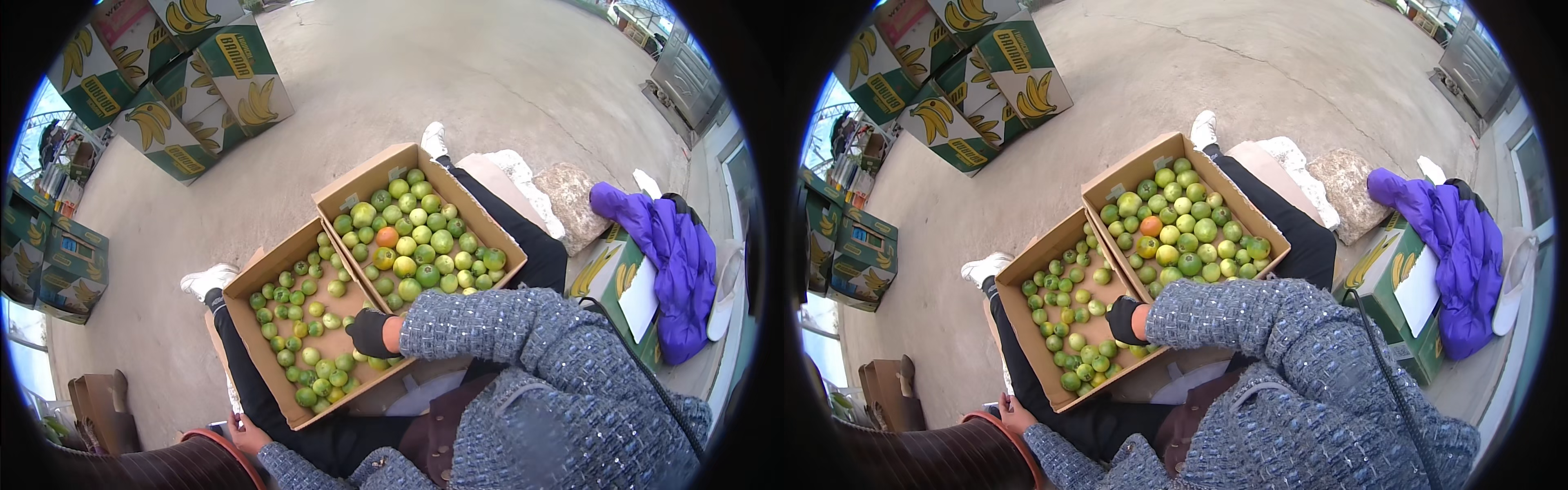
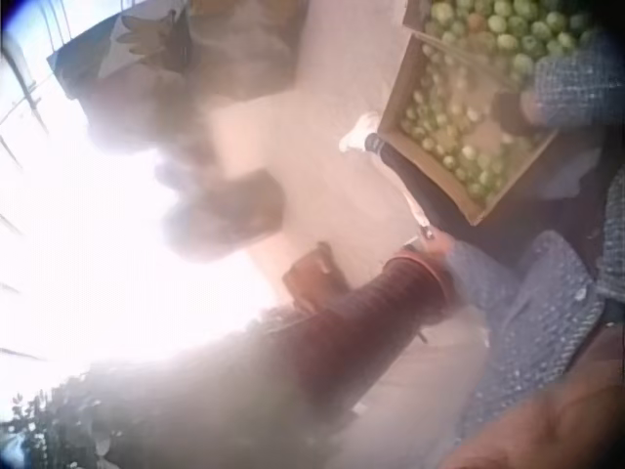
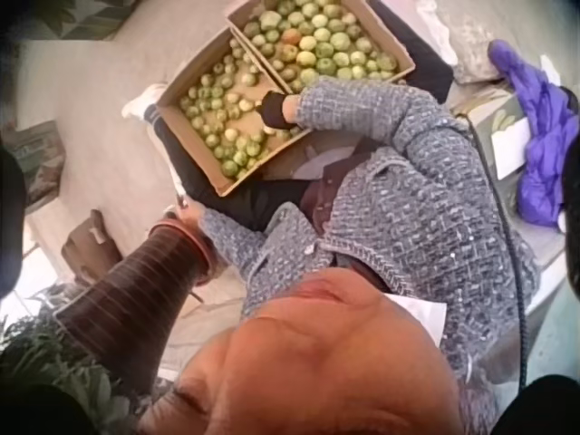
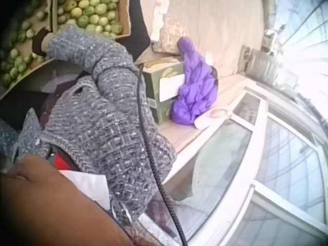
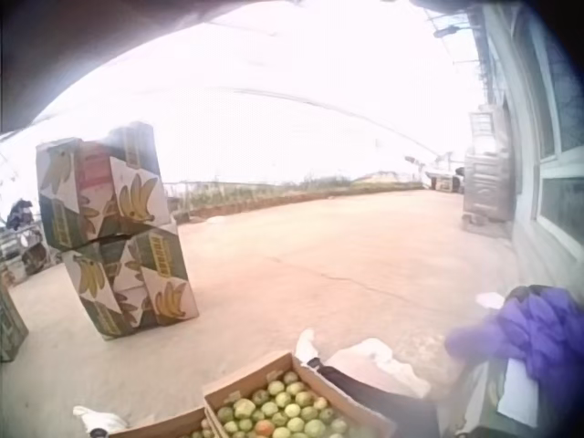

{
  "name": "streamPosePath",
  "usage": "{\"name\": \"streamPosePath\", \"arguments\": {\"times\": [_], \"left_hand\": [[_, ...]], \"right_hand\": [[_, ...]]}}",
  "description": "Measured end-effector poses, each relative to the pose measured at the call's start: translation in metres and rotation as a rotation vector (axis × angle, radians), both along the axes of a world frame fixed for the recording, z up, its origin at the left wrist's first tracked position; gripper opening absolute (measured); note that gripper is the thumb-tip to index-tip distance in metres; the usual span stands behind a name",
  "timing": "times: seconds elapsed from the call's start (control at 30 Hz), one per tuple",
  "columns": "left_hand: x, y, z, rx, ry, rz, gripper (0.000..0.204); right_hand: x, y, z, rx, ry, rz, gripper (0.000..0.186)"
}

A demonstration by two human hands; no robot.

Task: The person sits on the floor and sorts green and yellow citrus fruits between two cardboard boxes using gloved hands. The person repeatedly picks fruits from one box and places them into the other, gradually emptying one box.

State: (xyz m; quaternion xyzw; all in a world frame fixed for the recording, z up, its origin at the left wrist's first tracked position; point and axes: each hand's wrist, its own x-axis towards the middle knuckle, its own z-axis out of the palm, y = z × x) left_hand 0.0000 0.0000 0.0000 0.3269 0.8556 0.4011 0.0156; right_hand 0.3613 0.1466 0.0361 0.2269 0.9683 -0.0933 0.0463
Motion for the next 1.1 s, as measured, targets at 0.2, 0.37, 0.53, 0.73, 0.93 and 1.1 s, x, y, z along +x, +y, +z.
{"name": "streamPosePath", "arguments": {"times": [0.2,0.37,0.53,0.73,0.93,1.1], "left_hand": [[0.003,-0.004,0.003,0.012,0.007,0.022,0.03],[-0.002,0.002,-0.007,0.01,-0.009,-0.006,0.029],[0.002,0.002,0.002,-0.021,0.015,0.004,0.029],[0.003,-0.003,0.011,-0.053,0.062,0.031,0.029],[0.006,-0.003,0.007,-0.091,0.053,0.04,0.03],[0.007,0.002,0.007,-0.071,0.076,0.046,0.027]], "right_hand": [[0.075,0.055,0.082,-0.637,0.73,-0.34,0.047],[0.148,0.14,0.01,-0.942,1.156,-1.159,0.037],[0.111,0.169,-0.021,-0.563,0.84,-1.073,0.054],[0.049,0.147,-0.034,-0.073,0.505,-1.103,0.036],[0.056,0.155,-0.034,-0.074,0.606,-1.13,0.045],[0.066,0.111,-0.017,-0.135,0.863,-0.952,0.05]]}}
